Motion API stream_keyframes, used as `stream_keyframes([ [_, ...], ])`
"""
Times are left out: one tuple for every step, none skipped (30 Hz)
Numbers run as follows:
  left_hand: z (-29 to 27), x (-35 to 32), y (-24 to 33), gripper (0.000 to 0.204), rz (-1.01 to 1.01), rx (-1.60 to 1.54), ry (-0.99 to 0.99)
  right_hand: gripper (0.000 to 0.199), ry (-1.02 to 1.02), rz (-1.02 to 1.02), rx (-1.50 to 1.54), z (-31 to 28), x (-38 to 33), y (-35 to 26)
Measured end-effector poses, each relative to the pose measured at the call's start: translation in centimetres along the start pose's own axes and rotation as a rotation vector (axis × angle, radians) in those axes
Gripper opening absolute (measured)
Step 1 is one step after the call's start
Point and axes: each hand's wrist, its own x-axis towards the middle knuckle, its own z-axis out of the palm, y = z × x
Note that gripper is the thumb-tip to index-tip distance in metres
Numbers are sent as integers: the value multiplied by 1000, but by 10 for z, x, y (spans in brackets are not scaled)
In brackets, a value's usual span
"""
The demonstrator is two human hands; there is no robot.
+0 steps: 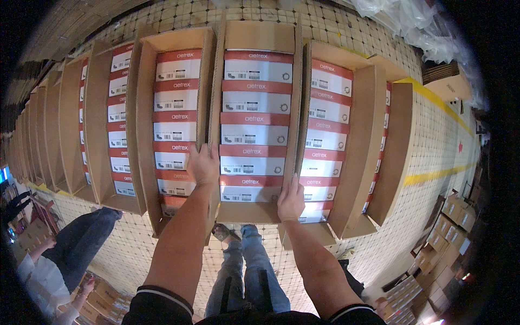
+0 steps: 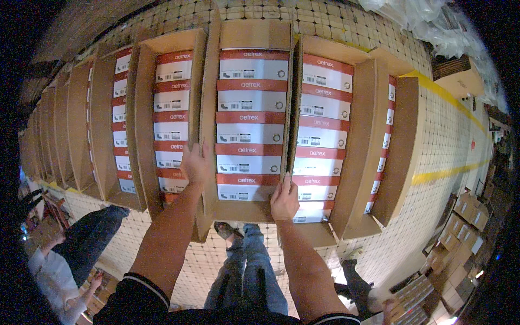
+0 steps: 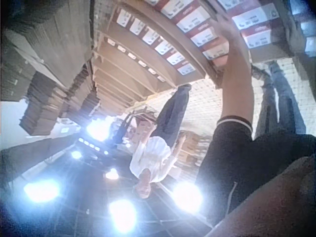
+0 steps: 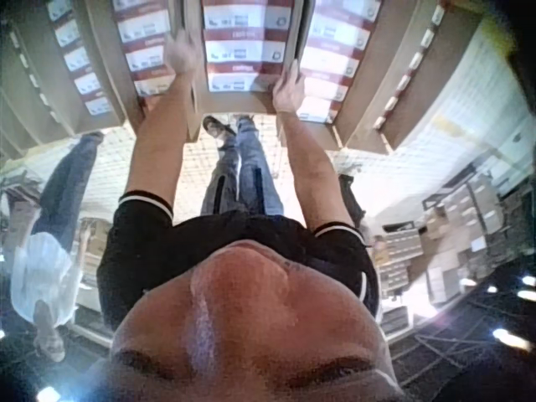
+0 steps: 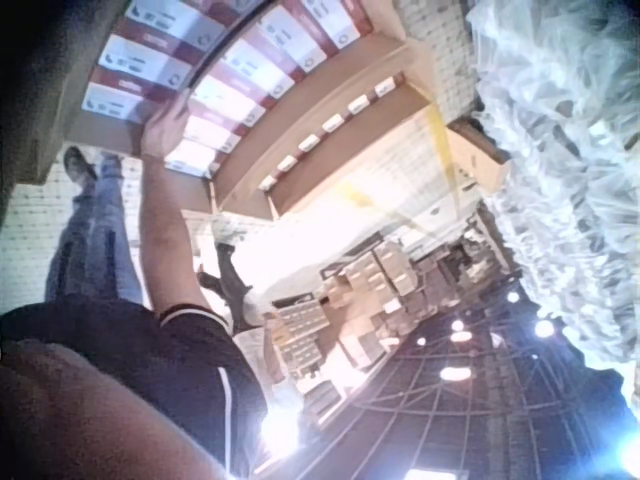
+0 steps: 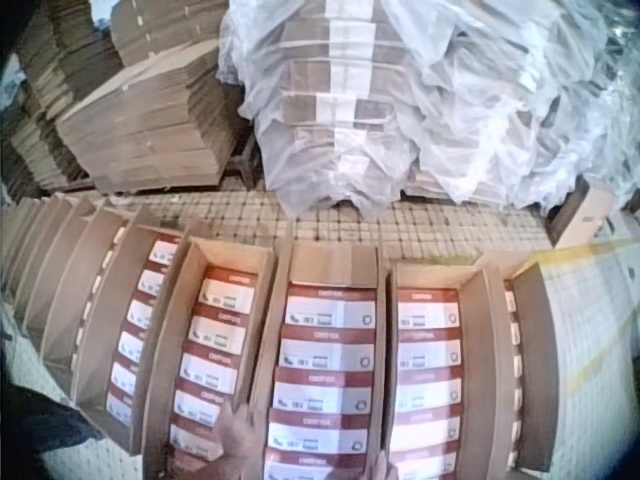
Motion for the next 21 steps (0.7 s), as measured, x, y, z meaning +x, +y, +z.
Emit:
stream_keyframes([
  [0, 0, 0, 32, -12, -1, -13, 52, -13, 9, 3, 0, 0, 0],
  [-1, -1, 1, 31, -13, -3, -12, 52, -23, 21, 0, 0, 0, 0],
  [-1, -1, 1, 31, -13, 8, -11, 52, -20, 12, 6, 1, 0, 0],
  [-1, -1, 1, 32, -2, 17, 1, 52, -15, 6, 5, 1, -1, 0],
  [0, -1, 1, 32, 10, 35, 36, 52, -8, 2, -5, 1, -1, 0],
  [1, -1, 0, 32, -10, 43, -10, 52, -3, 0, 4, 1, -2, 1],
  [2, 0, 0, 32, -28, 59, -31, 52, 7, -1, 4, 1, -2, 1],
  [3, 0, -1, 32, -47, 79, -53, 52, 20, -13, 2, 2, -3, 1],
  [4, 0, -1, 33, -29, 69, -26, 51, 15, 1, 17, 3, -4, 2],
  [5, 0, -2, 33, -12, 64, 0, 51, 12, 4, 28, 4, -4, 2],
  [6, 0, -2, 33, 7, 59, 24, 51, 18, 2, 36, 5, -4, 3],
  [6, 0, -1, 33, 11, 63, 28, 50, 8, 6, 40, 6, -3, 4],
  [7, -1, 0, 33, 17, 65, 33, 50, 9, 2, 40, 7, -2, 4],
  [7, -1, 1, 33, 3, 83, 32, 49, 20, 3, 34, 8, -1, 5],
  [6, -2, 2, 33, -4, 69, -3, 49, 46, -27, 37, 6, 0, 5],
  [6, -2, 4, 33, -31, 68, -41, 49, -20, 16, 67, 3, 0, 5],
  [6, -3, 4, 33, -58, 68, -80, 49, -64, 54, 99, -2, 0, 3],
  [5, -3, 5, 33, -38, 75, -56, 49, -98, 68, 141, -9, -1, 0],
  [5, -2, 5, 32, -16, 80, -25, 50, -66, 36, 90, -17, 1, -6],
  [4, -1, 5, 32, -14, 100, -37, 50, -17, -23, 52, -24, 7, -15],
  [4, 0, 3, 30, 77, 93, 100, 51, 62, -73, 43, -31, 18, -26],
])
